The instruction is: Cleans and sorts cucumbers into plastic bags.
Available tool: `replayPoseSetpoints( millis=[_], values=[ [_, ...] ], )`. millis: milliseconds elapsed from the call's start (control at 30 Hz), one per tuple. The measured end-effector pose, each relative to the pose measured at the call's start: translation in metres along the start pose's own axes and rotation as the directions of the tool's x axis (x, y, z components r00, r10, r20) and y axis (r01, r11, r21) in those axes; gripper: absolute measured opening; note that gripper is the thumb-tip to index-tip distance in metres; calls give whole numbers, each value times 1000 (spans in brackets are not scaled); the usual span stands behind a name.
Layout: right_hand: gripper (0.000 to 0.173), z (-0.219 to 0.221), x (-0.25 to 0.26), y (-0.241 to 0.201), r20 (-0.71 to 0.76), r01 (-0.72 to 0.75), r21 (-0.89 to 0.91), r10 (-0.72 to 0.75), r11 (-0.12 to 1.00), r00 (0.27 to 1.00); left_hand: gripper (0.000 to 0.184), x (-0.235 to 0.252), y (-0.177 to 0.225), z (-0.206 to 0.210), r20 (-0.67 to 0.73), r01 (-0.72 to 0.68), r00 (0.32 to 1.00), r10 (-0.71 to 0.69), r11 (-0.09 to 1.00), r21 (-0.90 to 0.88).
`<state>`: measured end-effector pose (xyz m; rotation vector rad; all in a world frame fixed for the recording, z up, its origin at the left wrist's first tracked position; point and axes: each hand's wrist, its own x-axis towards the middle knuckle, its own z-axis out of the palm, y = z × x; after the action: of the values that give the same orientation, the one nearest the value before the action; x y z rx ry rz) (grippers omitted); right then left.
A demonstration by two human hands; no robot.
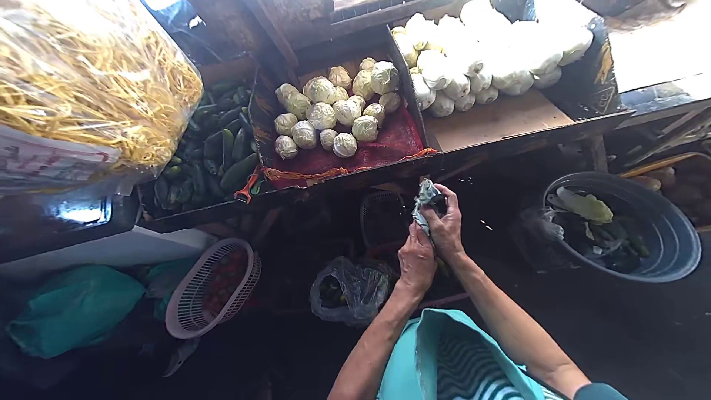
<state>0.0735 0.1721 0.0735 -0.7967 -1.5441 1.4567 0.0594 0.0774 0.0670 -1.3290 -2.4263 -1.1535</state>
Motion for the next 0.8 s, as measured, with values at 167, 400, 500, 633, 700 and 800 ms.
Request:
replayPoseSetpoints(
  millis=[167, 400, 500, 633, 700, 800],
  values=[
    [23, -19, 40, 6, -75, -184, 88, 190, 979, 979, 66, 10, -4, -23, 338, 336, 926, -170, 782, -526],
    [59, -55, 33, 18, 310, -436, 791, 334, 429, 890, 61, 38, -6, -43, 745, 669, 636, -200, -339, -662],
    [38, -26, 26, 4, 230, -346, 732, 266, 587, 936, 66, 53, -4, -28, 862, 847, 383, -332, -246, -472],
    [38, -2, 31, -3, -107, -311, 494, 412, 812, 905, 58, 38, -7, 6, 591, 832, 330, -736, -69, -550],
    [46, 9, 22, 3, -146, -289, 427, 380, 857, 913, 60, 30, -7, 15, 527, 698, 332, -782, -171, -695],
    [58, 18, 8, 9, -133, -268, 339, 328, 902, 935, 58, 26, -10, 17, 421, 592, 359, -833, -145, -793]
  ],
)
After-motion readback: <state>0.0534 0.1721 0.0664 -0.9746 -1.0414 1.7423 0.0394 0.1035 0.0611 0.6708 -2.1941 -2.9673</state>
